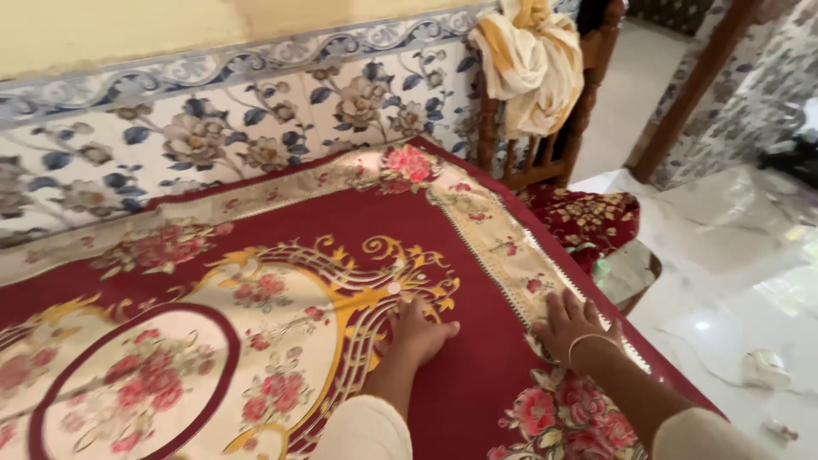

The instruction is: The recorder spreads a patterned red tablecloth over a wooden dining table and arranges salt and pepper shakers.

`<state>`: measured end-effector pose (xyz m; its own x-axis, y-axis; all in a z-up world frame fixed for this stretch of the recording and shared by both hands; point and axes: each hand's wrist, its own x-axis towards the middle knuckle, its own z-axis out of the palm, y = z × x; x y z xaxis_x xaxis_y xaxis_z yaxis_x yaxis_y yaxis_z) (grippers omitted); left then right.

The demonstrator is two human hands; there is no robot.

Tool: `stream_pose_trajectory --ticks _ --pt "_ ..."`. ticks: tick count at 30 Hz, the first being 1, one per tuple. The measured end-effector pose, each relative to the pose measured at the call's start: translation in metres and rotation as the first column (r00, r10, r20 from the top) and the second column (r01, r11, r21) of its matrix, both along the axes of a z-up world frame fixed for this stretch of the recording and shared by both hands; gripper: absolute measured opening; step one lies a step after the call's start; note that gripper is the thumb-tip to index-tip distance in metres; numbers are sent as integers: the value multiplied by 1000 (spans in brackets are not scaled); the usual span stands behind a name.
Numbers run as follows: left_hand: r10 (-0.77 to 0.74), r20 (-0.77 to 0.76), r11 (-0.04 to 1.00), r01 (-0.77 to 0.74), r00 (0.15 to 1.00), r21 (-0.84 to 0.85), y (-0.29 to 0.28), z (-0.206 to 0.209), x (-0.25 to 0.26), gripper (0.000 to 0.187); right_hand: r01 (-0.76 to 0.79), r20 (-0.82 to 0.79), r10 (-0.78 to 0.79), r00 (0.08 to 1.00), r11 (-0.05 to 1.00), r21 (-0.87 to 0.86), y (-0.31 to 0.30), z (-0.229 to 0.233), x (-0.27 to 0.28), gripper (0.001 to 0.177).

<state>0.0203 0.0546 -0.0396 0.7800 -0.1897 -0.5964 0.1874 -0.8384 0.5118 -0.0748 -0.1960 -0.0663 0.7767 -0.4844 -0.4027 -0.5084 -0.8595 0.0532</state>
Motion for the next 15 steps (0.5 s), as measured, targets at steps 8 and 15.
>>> stream_pose_trajectory --ticks 8,15 --pt "92 185 987 -64 979 -150 6 24 2 116 -742 -563 594 574 668 -52 -4 44 40 53" --pt "1 220 981 -44 976 190 -17 32 -19 96 -260 -204 271 941 963 76 -33 80 45 89"
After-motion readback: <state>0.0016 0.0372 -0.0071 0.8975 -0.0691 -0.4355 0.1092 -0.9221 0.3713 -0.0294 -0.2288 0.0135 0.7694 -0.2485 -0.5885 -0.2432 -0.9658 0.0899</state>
